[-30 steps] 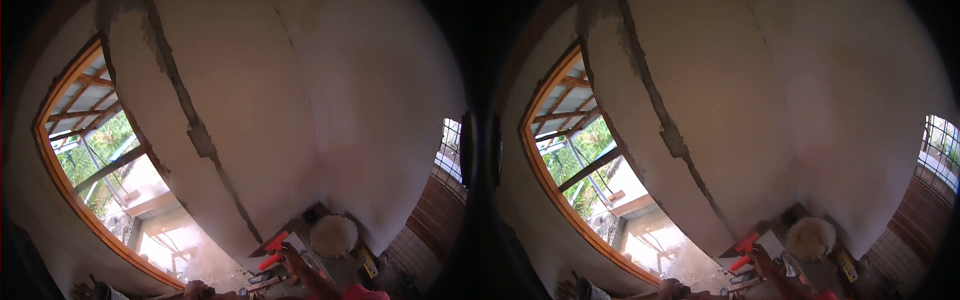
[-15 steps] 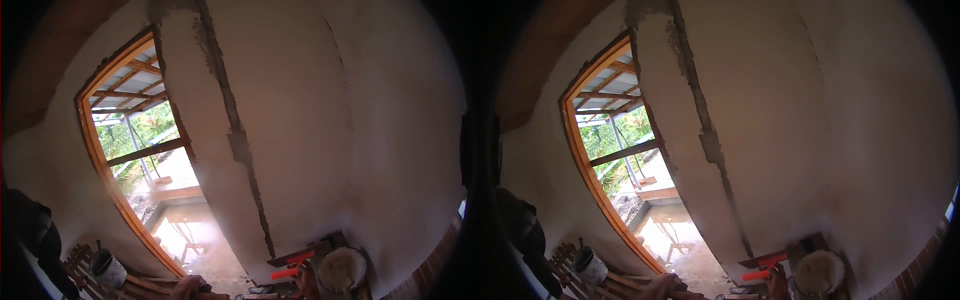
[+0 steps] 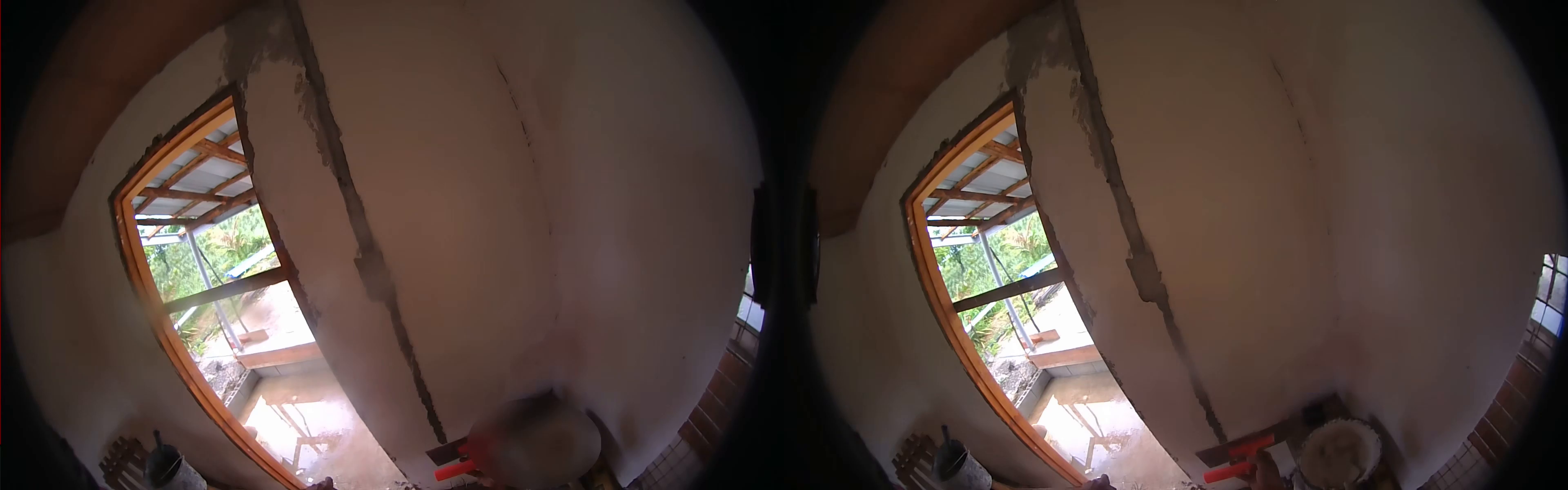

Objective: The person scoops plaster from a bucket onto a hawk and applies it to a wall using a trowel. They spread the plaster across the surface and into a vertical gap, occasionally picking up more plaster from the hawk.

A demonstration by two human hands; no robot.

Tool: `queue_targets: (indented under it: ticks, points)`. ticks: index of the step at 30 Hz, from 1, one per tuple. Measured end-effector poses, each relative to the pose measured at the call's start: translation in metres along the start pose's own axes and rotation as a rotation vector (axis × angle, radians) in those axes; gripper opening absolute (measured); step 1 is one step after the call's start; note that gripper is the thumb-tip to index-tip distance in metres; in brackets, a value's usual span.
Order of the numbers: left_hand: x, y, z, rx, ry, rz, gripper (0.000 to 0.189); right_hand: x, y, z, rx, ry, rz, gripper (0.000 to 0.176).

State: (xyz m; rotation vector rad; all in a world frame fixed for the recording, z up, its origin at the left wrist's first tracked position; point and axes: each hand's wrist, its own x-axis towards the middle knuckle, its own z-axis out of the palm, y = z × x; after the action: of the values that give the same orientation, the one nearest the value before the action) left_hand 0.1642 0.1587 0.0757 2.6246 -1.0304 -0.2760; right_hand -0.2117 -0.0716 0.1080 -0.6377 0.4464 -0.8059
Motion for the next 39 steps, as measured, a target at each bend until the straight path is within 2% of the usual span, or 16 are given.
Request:
queue_targets:
  ticks: [10, 19, 22, 25, 28, 33, 36, 38, 39]
  points:
    - [0.0, 0.028, 0.021, -0.104, 0.102, 0.075, 0.056, 0.005, 0.011, -0.01, -0.051, 0.006, -0.033, 0.03]
    - [-0.004, -0.009, 0.018, -0.068, 0.128, 0.01, 0.055, 0.019, 0.035, -0.029, -0.134, -0.106, -0.007, 0.031]
    - [0.002, -0.007, 0.018, -0.059, 0.142, 0.004, 0.055, 0.051, 0.055, -0.037, -0.125, -0.201, 0.101, 0.033]
    - [0.004, -0.008, 0.019, -0.051, 0.151, -0.005, 0.054, 0.063, 0.073, -0.034, 0.111, -0.261, 0.245, 0.034]
    - [0.004, -0.011, 0.02, -0.025, 0.163, -0.022, 0.054, 0.04, 0.046, -0.008, -0.272, -0.189, 0.086, 0.035]
    - [-0.002, -0.026, 0.032, 0.062, 0.225, -0.067, 0.053, 0.024, 0.029, -0.001, -0.273, -0.154, 0.091, 0.037]
    - [-0.007, -0.039, 0.044, 0.292, 0.349, -0.137, 0.053, 0.02, 0.026, -0.001, -0.296, -0.148, 0.079, 0.04]
    - [-0.008, -0.039, 0.056, 0.428, 0.451, -0.146, 0.052, 0.016, 0.028, -0.001, -0.388, -0.174, 0.026, 0.042]
    - [-0.006, -0.038, 0.062, 0.37, 0.448, -0.097, 0.052, 0.016, 0.03, -0.002, -0.455, -0.2, -0.02, 0.043]
